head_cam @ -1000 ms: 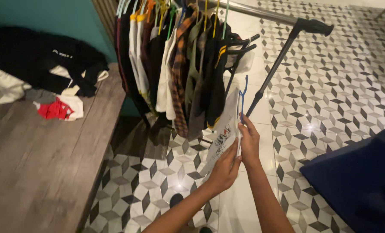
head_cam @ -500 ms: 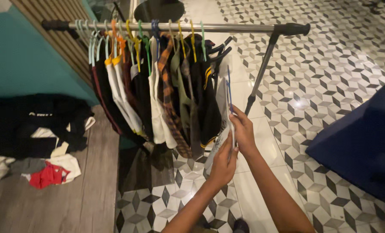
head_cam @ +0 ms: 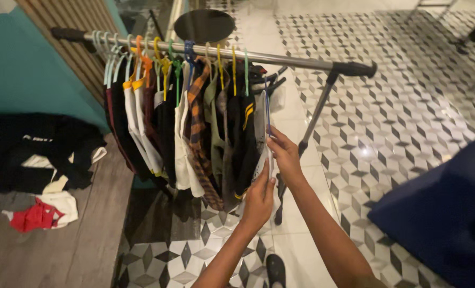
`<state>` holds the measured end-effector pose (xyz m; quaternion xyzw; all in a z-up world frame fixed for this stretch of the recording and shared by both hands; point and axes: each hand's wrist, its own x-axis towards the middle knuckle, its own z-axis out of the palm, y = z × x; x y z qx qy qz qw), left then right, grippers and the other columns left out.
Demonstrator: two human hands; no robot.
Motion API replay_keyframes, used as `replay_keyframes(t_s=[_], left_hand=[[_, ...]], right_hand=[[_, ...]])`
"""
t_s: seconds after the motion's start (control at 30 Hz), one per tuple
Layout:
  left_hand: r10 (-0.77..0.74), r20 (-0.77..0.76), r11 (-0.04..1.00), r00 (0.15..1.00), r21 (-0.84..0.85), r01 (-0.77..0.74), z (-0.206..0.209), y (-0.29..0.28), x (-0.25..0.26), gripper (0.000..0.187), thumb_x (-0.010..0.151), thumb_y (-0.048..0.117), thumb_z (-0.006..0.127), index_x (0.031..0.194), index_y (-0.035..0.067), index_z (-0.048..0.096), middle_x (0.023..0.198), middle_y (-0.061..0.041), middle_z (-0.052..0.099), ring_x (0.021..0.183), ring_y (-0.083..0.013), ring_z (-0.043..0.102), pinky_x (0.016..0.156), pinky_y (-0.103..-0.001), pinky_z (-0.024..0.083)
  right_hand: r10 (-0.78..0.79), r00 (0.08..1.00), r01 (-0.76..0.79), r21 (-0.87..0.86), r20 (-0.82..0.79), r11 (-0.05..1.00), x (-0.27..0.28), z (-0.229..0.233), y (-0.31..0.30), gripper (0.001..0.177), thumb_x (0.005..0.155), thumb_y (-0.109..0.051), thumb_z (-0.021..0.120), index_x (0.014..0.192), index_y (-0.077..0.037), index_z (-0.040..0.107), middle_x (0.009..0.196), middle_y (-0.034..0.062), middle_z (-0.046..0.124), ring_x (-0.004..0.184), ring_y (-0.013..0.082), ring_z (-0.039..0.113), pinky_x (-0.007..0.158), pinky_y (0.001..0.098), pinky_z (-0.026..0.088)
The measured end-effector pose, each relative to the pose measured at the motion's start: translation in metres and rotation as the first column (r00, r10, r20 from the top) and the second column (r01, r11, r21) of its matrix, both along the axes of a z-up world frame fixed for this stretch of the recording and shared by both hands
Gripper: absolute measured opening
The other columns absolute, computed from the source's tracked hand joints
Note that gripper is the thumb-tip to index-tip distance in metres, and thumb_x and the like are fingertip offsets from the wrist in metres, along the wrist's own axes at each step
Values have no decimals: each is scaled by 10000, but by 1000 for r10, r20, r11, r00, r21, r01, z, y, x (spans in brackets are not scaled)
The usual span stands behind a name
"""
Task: The person takes a white t-shirt and a black long-sleeve shirt from a pile, places each on a plastic hanger, and hangs them on a metal clothing rack. The person smooths the garments before hanging them.
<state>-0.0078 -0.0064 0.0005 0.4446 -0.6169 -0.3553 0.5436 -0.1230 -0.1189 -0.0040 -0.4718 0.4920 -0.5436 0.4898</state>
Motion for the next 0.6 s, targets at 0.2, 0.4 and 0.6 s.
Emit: replay_keyframes(t_s=[0.2, 0.4, 0.6], left_hand=[[101, -34, 990, 994, -98, -104, 2, -31, -22, 477, 1074, 113, 495, 1529, -16, 429, 1502, -299, 535, 1426, -412, 508, 1142, -415, 417], [203, -68, 979, 977, -17, -205, 3, -51, -41, 475, 1050, 114, 510, 1512, 12, 466, 1459, -257, 587, 1360, -359, 590, 1092, -381, 463], [281, -113, 959, 953, 1, -283, 13, -71, -50, 487, 1040, 95, 521, 1519, 33, 460, 1376, -246, 648, 1251, -311, 684, 999, -347, 515]], right_hand=[[135, 988, -134, -23, 73, 991, -11, 15, -40, 492, 934, -215, 698, 1413, -126, 632, 1070, 4, 724, 903, 63, 624, 740, 241, 475], [215, 968, -210, -53, 131, 976, -16, 16, -70, 478, 956, -162, 705, 1425, -85, 652, 1040, 22, 709, 833, 58, 554, 675, 215, 404], [249, 961, -247, -32, 118, 969, -12, 23, -95, 505, 940, -184, 692, 1432, -103, 616, 1101, 30, 728, 919, 81, 610, 744, 243, 468]])
